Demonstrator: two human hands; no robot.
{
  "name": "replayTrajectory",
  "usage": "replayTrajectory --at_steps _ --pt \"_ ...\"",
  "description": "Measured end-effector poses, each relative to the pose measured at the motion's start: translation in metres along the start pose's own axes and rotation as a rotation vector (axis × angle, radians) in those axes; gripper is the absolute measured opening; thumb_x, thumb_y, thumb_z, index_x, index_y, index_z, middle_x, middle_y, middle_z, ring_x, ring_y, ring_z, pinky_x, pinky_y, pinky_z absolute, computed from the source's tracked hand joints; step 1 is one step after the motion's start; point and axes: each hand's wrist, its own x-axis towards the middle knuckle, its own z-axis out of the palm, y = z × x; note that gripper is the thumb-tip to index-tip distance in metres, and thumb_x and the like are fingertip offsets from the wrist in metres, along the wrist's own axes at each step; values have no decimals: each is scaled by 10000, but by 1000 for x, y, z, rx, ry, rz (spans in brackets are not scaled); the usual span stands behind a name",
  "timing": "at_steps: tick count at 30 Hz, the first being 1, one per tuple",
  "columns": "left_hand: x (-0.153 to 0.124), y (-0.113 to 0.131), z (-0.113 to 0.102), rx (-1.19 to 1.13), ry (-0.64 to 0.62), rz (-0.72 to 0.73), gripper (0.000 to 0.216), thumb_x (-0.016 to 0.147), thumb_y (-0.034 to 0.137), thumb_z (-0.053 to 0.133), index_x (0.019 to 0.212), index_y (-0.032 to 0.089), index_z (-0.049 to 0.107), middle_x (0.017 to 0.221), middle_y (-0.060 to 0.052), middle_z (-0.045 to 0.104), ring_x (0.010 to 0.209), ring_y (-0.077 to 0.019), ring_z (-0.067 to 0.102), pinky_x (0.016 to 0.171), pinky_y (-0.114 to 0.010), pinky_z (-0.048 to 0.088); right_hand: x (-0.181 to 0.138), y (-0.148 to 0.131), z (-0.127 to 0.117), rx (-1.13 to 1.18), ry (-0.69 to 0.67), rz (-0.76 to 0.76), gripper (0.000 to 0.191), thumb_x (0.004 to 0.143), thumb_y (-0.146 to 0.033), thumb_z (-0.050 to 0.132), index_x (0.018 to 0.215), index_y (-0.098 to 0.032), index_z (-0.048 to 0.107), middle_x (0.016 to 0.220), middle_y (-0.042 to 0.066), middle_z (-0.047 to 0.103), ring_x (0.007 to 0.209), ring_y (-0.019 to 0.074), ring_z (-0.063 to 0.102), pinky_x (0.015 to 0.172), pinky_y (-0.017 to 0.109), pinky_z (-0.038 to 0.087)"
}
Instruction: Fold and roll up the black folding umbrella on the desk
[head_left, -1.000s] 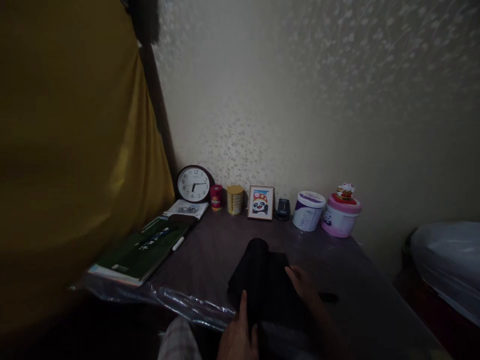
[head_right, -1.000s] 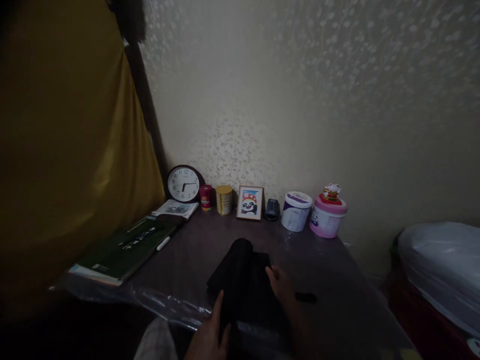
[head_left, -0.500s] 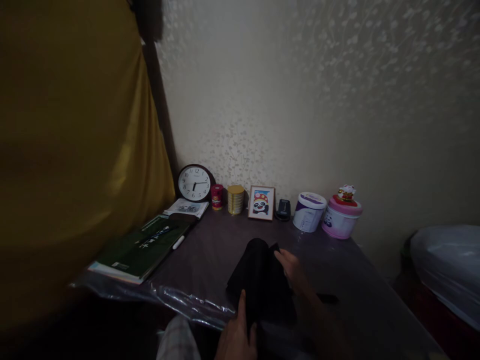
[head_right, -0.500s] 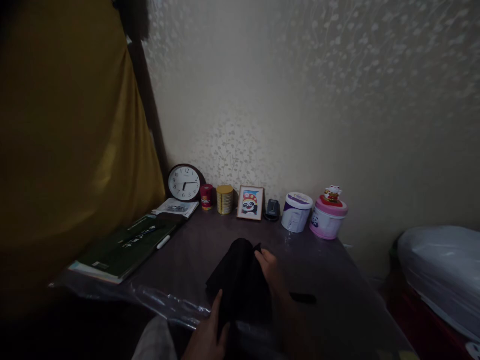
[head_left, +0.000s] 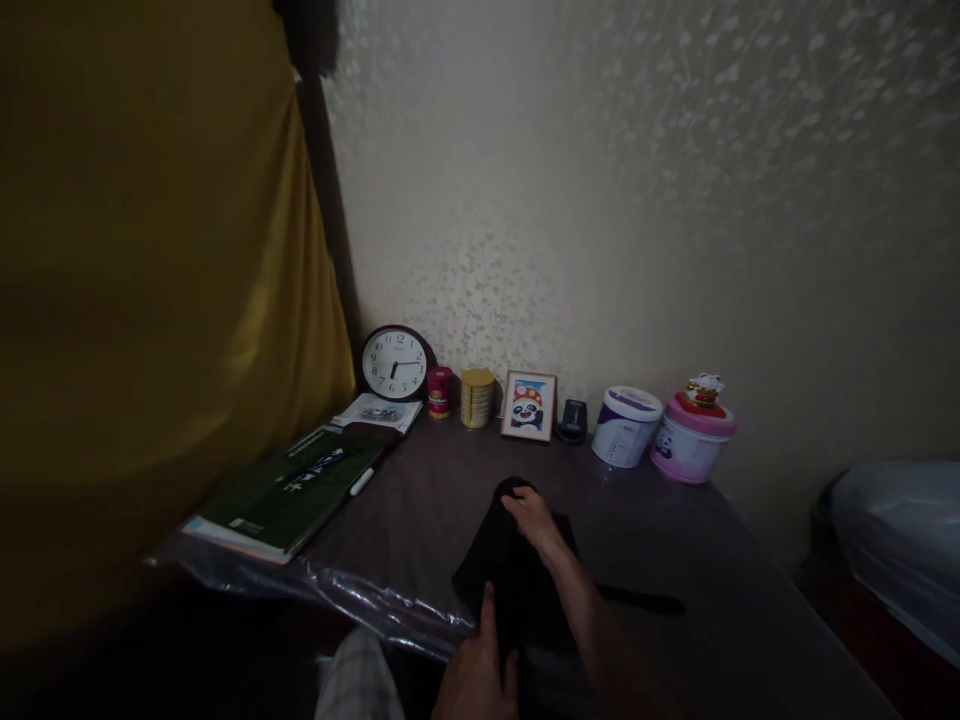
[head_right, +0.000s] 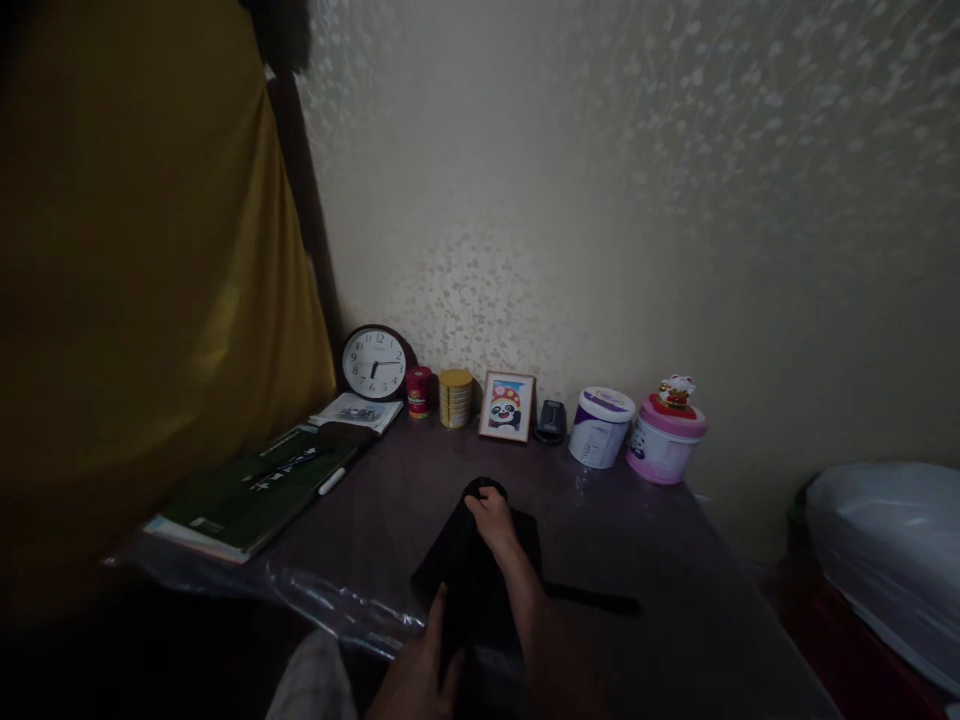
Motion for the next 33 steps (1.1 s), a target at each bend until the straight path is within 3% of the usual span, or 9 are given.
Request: replayTrajectory --at_steps 4,9,16,18,22,26,28,30,33 --pt "1 0 1 15 -18 9 682 823 249 337 1383 31 15 1272 -161 486 1122 -174 499 902 -212 351 1 1 5 -72 -24 41 351 751 -314 489 1062 -153 514 661 -3 626 545 122 573 452 209 410" --pt "-2 2 2 2 13 -49 681 824 239 332 1377 9 7 1162 -181 569 1046 -197 556 850 -239 391 -5 -5 7 -143 -115 -11 347 815 -290 407 1106 -111 467 614 8 653 531 117 594 507 215 436" --pt "-4 8 -2 -87 49 -8 778 804 186 365 1360 86 -170 1144 -126 599 975 -156 599 808 -202 407 -16 -22 5 -294 -152 -123 184 809 -217 419 882 -166 581 629 10 680 540 110 596 544 209 402" --pt "-4 10 -5 -53 32 21 771 798 176 368 1371 135 -146 1175 -105 584 984 -150 593 831 -205 396 -20 -27 5 -323 -146 -145 176 799 -200 428 848 -186 597 626 0 679 556 115 599 556 212 398" --pt "-3 9 -6 -2 29 32 682 806 172 353 1396 159 12 1217 -101 553 1043 -152 557 862 -210 386 -41 -33 4 -329 -147 -244 213 791 -172 437 908 -214 609 702 -12 686 691 132 618 653 229 423" --pt "1 1 1 -55 37 72 680 798 172 340 1392 96 16 1208 -137 556 1033 -170 567 834 -223 412 -78 -24 -2 -277 -142 -524 245 858 -223 389 906 -241 628 891 3 672 892 137 584 814 259 425" --pt "4 -2 5 -77 38 85 686 795 177 332 1389 86 3 1224 -144 542 1018 -175 577 816 -228 422 -90 -14 -6 -276 -118 -591 262 880 -251 374 955 -247 624 984 22 652 1012 150 537 890 290 403" --pt "5 -5 9 -84 59 81 675 799 195 319 1390 86 11 1272 -144 499 1030 -183 571 824 -240 421 -88 -3 -10 -309 -103 -614 278 890 -275 366 1031 -247 604 1070 37 630 1112 167 482 966 347 358" --pt "6 -7 11 -98 85 74 664 805 233 305 1390 89 26 1306 -140 462 1048 -193 561 848 -259 413 -58 12 -14 -405 -79 -619 306 898 -296 345 1073 -241 590 1180 41 581 1186 191 428 1021 434 288"
